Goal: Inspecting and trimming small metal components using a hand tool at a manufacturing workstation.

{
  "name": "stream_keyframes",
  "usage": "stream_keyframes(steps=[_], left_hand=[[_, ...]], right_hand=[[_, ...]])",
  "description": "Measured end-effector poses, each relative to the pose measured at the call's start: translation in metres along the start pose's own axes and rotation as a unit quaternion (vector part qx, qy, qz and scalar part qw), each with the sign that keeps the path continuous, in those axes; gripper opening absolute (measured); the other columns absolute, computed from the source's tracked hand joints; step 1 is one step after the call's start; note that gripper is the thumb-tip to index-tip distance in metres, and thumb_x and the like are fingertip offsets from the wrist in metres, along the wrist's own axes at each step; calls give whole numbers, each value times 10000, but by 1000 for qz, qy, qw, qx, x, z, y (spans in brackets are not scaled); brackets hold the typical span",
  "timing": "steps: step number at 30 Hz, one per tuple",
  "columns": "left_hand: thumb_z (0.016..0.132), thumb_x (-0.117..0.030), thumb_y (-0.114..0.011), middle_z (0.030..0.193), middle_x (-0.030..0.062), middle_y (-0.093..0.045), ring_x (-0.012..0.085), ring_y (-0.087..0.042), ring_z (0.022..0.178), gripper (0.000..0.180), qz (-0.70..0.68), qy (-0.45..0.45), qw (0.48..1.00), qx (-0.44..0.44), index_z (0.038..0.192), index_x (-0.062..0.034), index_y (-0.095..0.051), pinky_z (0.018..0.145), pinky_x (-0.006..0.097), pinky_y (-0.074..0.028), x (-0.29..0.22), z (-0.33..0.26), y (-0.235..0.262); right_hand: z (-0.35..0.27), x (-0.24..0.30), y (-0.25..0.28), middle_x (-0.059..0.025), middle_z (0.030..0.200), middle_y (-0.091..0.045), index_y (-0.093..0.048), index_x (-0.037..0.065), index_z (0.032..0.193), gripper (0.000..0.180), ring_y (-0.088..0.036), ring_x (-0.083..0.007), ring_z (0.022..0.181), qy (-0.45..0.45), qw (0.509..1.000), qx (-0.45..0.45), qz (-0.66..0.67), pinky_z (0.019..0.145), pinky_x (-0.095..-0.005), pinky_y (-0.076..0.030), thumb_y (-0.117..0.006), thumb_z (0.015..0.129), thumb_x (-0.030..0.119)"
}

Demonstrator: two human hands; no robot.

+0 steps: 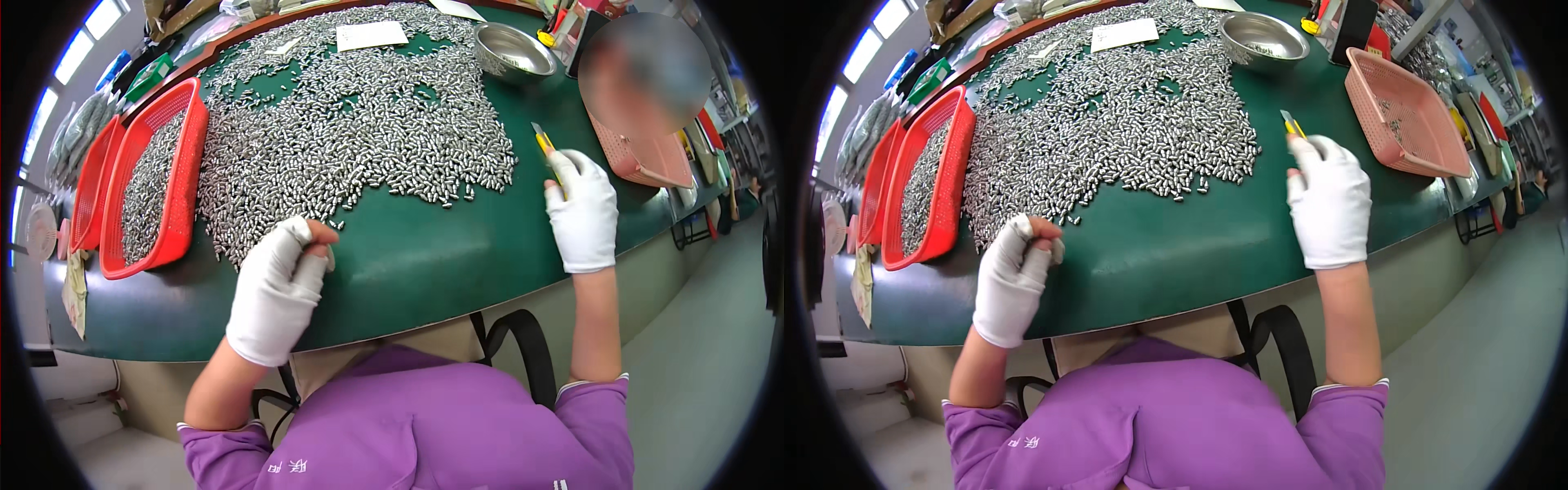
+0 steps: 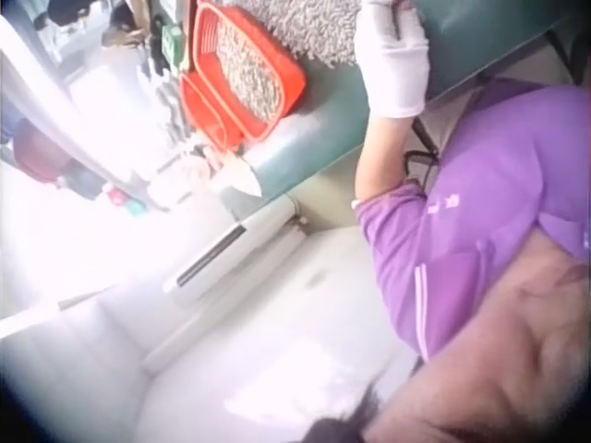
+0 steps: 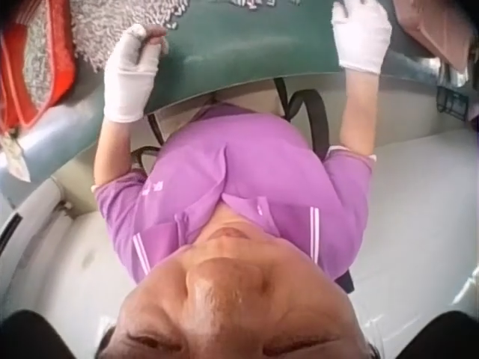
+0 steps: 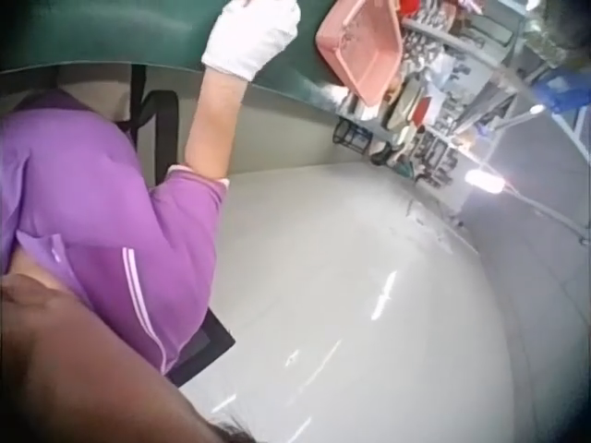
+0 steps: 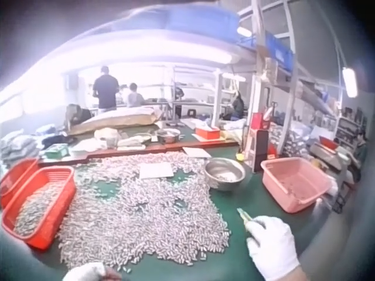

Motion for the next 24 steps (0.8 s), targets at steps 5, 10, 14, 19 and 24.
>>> stream_keyframes(steps=[5,10,14,19,24], left_hand=[[944,-102,-526,780,36,-616,90,-582,715,86,-126,103,983,86,988,-31,-548,634,221,-462,-6,31,22],[960,-103,-487,802,58,-621,123,-610,709,68,-233,75,966,86,988,-45,-509,599,220,-463,1,45,15],[978,-102,-445,793,34,-608,86,-545,586,105,-291,123,938,144,1019,-52,-528,524,205,-429,9,36,20],[996,-239,-452,782,-1,-570,62,-483,573,188,-361,168,902,167,1073,-87,-533,513,187,-360,14,36,20],[977,-238,-493,839,13,-590,66,-493,622,217,-436,187,863,172,1116,-76,-528,543,192,-367,21,35,18]], right_hand=[[35,85,2,-56,842,-616,-649,123,886,141,-605,-252,820,181,947,20,264,736,-380,-490,-681,749,132],[63,138,-15,-80,831,-590,-634,112,810,159,-590,-283,803,253,943,112,186,716,-408,-476,-705,727,227],[69,148,-26,-95,794,-563,-590,95,755,170,-581,-296,784,267,936,118,199,694,-424,-466,-702,729,221],[67,140,-28,-51,805,-592,-658,120,771,131,-592,-266,798,273,921,147,237,707,-389,-484,-726,706,212],[69,135,-25,-42,801,-606,-677,121,773,114,-598,-261,784,260,916,152,265,699,-382,-492,-734,692,179]])
Point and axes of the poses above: each hand's wrist, its own z-axis towards the middle knuckle, its own y-axis out of the back of the hand, x = y × z, the point moved 2 cm from there along z, towards the middle knuckle
